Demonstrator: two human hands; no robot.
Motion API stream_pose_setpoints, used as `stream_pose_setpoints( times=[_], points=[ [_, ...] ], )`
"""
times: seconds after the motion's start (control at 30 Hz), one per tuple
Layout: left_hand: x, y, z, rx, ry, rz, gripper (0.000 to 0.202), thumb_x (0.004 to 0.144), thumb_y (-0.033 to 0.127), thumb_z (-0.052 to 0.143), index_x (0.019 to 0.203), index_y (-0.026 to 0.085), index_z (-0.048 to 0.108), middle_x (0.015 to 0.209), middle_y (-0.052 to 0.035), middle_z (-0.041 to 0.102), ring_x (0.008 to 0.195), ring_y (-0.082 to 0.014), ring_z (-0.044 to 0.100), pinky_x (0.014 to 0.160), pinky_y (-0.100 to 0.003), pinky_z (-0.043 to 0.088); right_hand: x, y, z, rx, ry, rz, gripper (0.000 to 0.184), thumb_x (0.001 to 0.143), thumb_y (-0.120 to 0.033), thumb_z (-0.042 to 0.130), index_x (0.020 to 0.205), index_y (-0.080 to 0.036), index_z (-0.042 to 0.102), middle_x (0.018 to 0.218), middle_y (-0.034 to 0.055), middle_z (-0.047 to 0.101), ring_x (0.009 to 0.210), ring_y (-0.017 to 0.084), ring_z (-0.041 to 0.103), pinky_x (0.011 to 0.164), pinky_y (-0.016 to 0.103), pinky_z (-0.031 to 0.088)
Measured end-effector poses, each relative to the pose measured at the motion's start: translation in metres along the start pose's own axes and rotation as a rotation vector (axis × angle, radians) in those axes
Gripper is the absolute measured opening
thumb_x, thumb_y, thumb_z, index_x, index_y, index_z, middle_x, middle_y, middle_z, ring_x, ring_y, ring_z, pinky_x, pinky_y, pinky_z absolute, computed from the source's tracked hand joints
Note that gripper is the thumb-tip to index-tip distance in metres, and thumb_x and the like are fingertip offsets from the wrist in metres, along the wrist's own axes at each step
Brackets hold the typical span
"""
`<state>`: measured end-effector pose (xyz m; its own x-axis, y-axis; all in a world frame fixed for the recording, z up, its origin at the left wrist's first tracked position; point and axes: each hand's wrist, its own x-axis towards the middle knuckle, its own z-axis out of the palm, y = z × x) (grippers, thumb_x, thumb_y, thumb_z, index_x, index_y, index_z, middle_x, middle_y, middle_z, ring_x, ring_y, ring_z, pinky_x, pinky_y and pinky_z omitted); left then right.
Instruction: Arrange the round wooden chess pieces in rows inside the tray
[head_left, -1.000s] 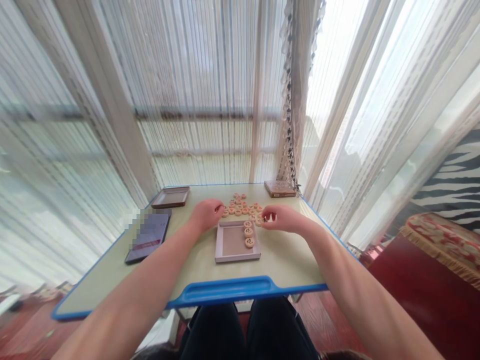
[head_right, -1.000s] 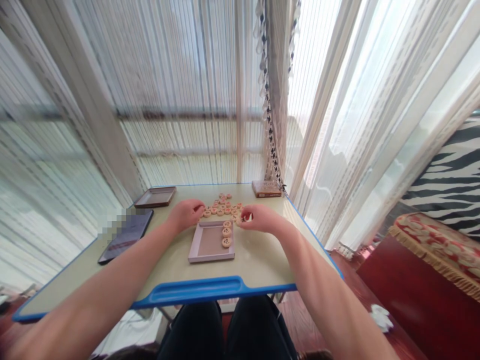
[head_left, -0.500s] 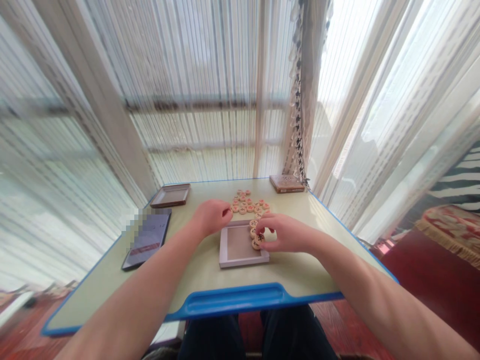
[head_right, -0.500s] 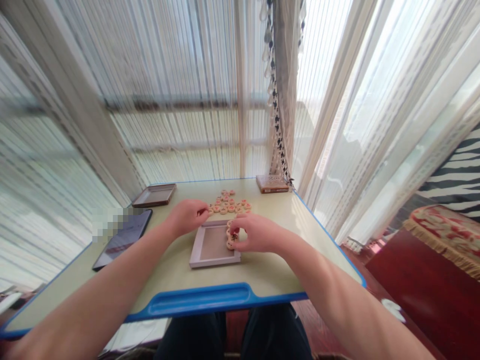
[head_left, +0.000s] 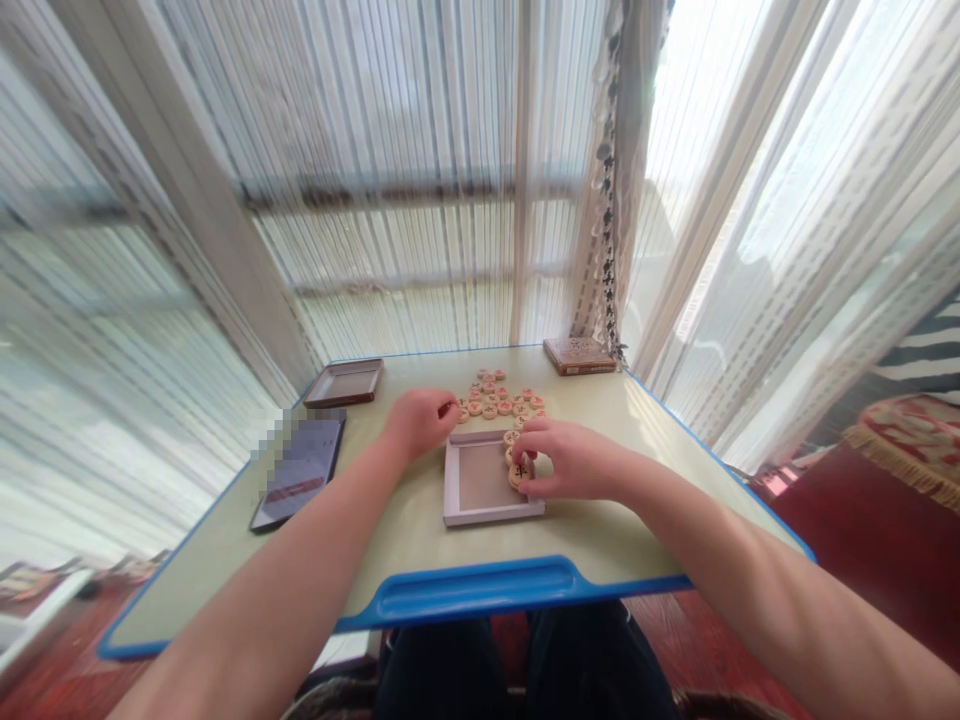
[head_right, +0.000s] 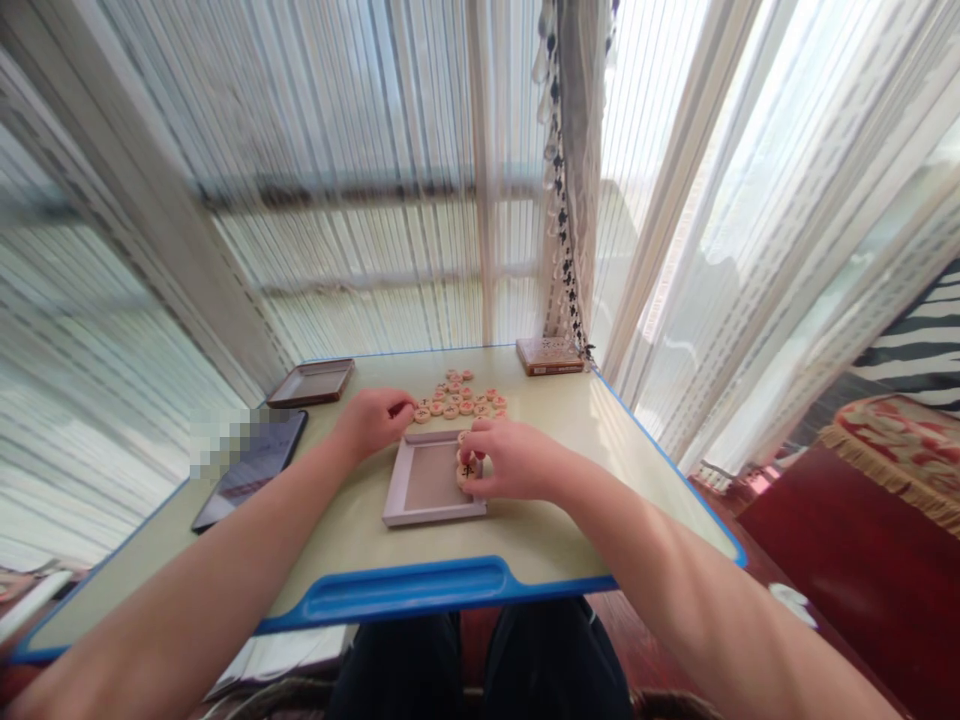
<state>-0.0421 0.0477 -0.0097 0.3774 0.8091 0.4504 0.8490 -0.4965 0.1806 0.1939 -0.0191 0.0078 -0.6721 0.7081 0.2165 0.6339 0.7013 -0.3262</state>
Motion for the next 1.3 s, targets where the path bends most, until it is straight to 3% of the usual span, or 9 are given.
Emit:
stream_pose_setpoints(
  times=[0.27,0.53,0.8,0.93,1.07,1.17,1.3],
  points=[
    [0.001,-0.004,-0.006,0.033,0.210,-0.071,0.027,0.077,0.024,0.041,0.071,0.017,0.066,0.069,-0.0041,0.067,0.065,-0.0153,0.057,0.063,-0.025,0.039,0.000,0.000,0.000,0.002,-0.014,-0.004,0.017,0.068,-0.030,0.063,0.083,-0.021,0.064,0.086,0.0030,0.059,0.075,0.015,0.053,0.068,0.026,0.040],
    [0.002,-0.006,0.002,0.019,0.156,-0.091,0.026,0.077,0.025,0.042,0.068,0.019,0.066,0.069,-0.0026,0.067,0.066,-0.0157,0.058,0.064,-0.025,0.040,0.001,0.000,0.000,0.025,-0.017,-0.005,0.018,0.067,-0.030,0.064,0.083,-0.021,0.064,0.085,0.0026,0.059,0.074,0.014,0.052,0.067,0.025,0.040],
    [0.002,-0.004,-0.001,0.038,0.082,-0.079,0.025,0.077,0.026,0.043,0.072,0.018,0.066,0.073,-0.0043,0.068,0.069,-0.0171,0.059,0.066,-0.028,0.042,0.001,0.000,-0.008,0.043,0.031,0.002,0.021,0.070,-0.035,0.061,0.085,-0.021,0.062,0.078,0.0022,0.058,0.072,0.015,0.051,0.066,0.026,0.038],
    [0.004,-0.002,0.000,0.040,0.028,-0.092,0.025,0.078,0.027,0.043,0.077,0.018,0.066,0.077,-0.0049,0.067,0.074,-0.0185,0.058,0.069,-0.029,0.043,0.006,0.013,-0.006,-0.004,0.213,0.135,0.019,0.079,-0.031,0.049,0.088,-0.020,0.061,0.074,0.0023,0.057,0.071,0.015,0.051,0.066,0.026,0.037],
    [0.007,-0.006,0.006,0.048,0.025,-0.094,0.031,0.081,0.027,0.040,0.100,0.015,0.062,0.101,-0.0082,0.064,0.099,-0.0222,0.053,0.090,-0.034,0.040,0.012,0.040,0.001,-0.064,0.423,0.290,0.026,0.080,-0.020,0.042,0.101,-0.018,0.058,0.086,0.0055,0.058,0.084,0.018,0.051,0.076,0.029,0.039],
    [0.009,-0.013,0.014,-0.001,-0.001,-0.144,0.037,0.084,0.025,0.035,0.110,0.011,0.056,0.115,-0.0111,0.059,0.109,-0.0221,0.050,0.098,-0.035,0.035,0.015,0.058,0.006,-0.088,0.460,0.379,0.031,0.078,-0.014,0.041,0.104,-0.016,0.058,0.091,0.0077,0.056,0.090,0.020,0.051,0.082,0.031,0.039],
    [0.010,-0.024,0.021,-0.100,-0.022,-0.219,0.036,0.083,0.023,0.035,0.108,0.012,0.057,0.114,-0.0111,0.060,0.108,-0.0210,0.053,0.094,-0.035,0.040,0.016,0.068,0.009,-0.060,0.400,0.457,0.032,0.075,-0.012,0.042,0.101,-0.017,0.061,0.093,0.0079,0.056,0.085,0.018,0.053,0.080,0.030,0.041]
  ],
)
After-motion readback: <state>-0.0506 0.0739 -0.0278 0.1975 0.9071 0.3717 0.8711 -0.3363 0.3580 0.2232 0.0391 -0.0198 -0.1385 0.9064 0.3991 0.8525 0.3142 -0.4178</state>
